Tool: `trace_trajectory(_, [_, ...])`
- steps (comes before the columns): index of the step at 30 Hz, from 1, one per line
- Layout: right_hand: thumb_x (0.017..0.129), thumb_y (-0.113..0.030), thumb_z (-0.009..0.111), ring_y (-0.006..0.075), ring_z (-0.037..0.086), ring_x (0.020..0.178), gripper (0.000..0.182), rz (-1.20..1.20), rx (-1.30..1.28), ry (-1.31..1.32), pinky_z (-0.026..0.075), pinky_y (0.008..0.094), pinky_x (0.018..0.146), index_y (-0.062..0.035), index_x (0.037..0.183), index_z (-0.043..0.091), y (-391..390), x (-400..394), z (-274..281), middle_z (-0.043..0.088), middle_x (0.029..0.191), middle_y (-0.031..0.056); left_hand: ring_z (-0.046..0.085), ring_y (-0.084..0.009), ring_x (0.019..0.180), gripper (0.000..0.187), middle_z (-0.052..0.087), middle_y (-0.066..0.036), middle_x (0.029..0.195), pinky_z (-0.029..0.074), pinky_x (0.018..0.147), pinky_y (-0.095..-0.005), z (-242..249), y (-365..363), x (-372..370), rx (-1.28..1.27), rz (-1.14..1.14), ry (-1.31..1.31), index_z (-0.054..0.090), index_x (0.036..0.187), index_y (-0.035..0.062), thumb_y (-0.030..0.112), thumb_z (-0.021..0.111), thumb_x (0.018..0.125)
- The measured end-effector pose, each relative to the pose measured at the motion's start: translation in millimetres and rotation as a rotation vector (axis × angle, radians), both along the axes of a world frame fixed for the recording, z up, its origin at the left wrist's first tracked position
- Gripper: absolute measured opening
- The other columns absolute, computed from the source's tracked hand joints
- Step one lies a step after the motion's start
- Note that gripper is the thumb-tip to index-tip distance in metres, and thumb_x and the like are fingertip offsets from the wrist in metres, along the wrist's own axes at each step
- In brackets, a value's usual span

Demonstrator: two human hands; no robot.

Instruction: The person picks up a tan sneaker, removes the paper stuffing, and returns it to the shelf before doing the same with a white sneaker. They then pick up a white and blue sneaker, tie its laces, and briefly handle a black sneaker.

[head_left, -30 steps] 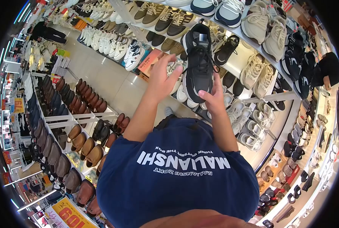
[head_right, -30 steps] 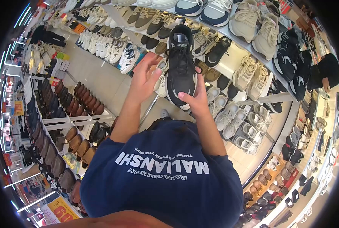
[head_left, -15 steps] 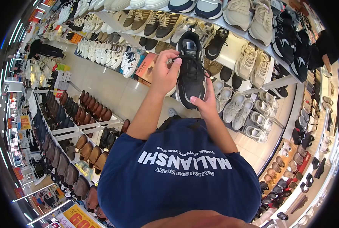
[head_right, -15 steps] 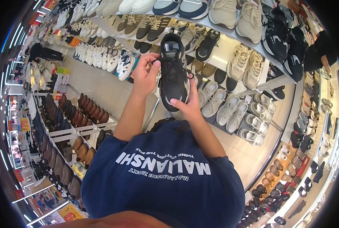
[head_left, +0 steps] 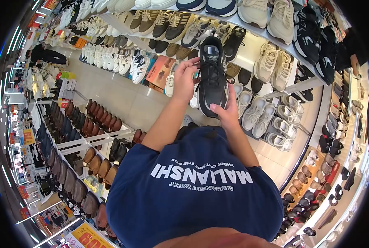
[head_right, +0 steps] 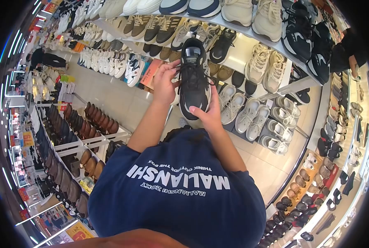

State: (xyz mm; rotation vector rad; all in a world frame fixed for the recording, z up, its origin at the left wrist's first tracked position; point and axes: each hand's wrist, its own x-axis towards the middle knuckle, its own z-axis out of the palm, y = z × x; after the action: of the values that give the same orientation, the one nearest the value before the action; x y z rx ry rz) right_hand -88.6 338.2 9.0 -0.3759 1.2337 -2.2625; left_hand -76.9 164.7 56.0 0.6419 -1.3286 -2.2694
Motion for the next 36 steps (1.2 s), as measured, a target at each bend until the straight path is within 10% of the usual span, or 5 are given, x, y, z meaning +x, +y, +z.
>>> trace_trajectory(4, [0.071, 0.0, 0.074, 0.023, 0.052, 0.124, 0.103, 0.01, 0.012, 0.002, 0.043, 0.0349, 0.104, -0.0002, 0.154, 0.012, -7, 2, 7, 0.043, 0.142, 0.0148, 0.064, -0.0153, 0.092, 0.014, 0.063, -0.008, 0.115, 0.055, 0.071, -0.0305, 9, 5, -9, 0.011, 0.159, -0.036, 0.052, 0.108, 0.0046, 0.011, 0.056, 0.096])
trace_trajectory(11, [0.071, 0.002, 0.066, 0.0258, 0.054, 0.125, 0.097, 0.053, -0.111, -0.25, 0.046, 0.0364, 0.104, 0.0013, 0.154, 0.014, -9, 0, 7, 0.044, 0.142, 0.0172, 0.068, -0.0269, 0.079, 0.016, 0.07, -0.011, 0.081, 0.051, 0.074, -0.0377, 11, -37, -9, -1.098, 0.179, -0.119, 0.064, 0.089, 0.0022, 0.017, 0.069, 0.087])
trace_trajectory(23, [0.07, 0.001, 0.062, 0.0302, 0.054, 0.127, 0.093, 0.108, -0.253, -0.301, 0.046, 0.0409, 0.106, 0.0014, 0.153, 0.019, -16, 4, 13, 0.046, 0.143, 0.0207, 0.067, -0.0259, 0.075, 0.008, 0.071, -0.005, 0.083, 0.051, 0.075, -0.0413, 38, -69, -4, -1.785, 0.386, 0.127, 0.068, 0.084, 0.0063, 0.004, 0.066, 0.077])
trace_trajectory(29, [0.071, 0.0, 0.064, 0.0294, 0.055, 0.125, 0.091, 0.123, -0.271, -0.328, 0.047, 0.0402, 0.105, 0.0005, 0.151, 0.022, -16, 9, 17, 0.048, 0.14, 0.0195, 0.066, -0.021, 0.07, 0.014, 0.071, -0.005, 0.087, 0.051, 0.064, -0.0301, 36, -65, -1, -1.491, 0.105, 0.207, 0.071, 0.089, 0.0061, 0.0, 0.065, 0.077])
trace_trajectory(36, [0.073, 0.006, 0.061, 0.0263, 0.056, 0.123, 0.087, 0.045, -0.158, -0.221, 0.048, 0.0364, 0.102, -0.0008, 0.15, 0.021, -17, 5, 24, 0.048, 0.137, 0.0174, 0.052, -0.0066, 0.062, 0.017, 0.066, -0.004, 0.082, 0.039, 0.053, -0.0225, 56, -48, -5, -0.222, -0.32, 0.058, 0.068, 0.108, -0.0002, 0.003, 0.06, 0.093])
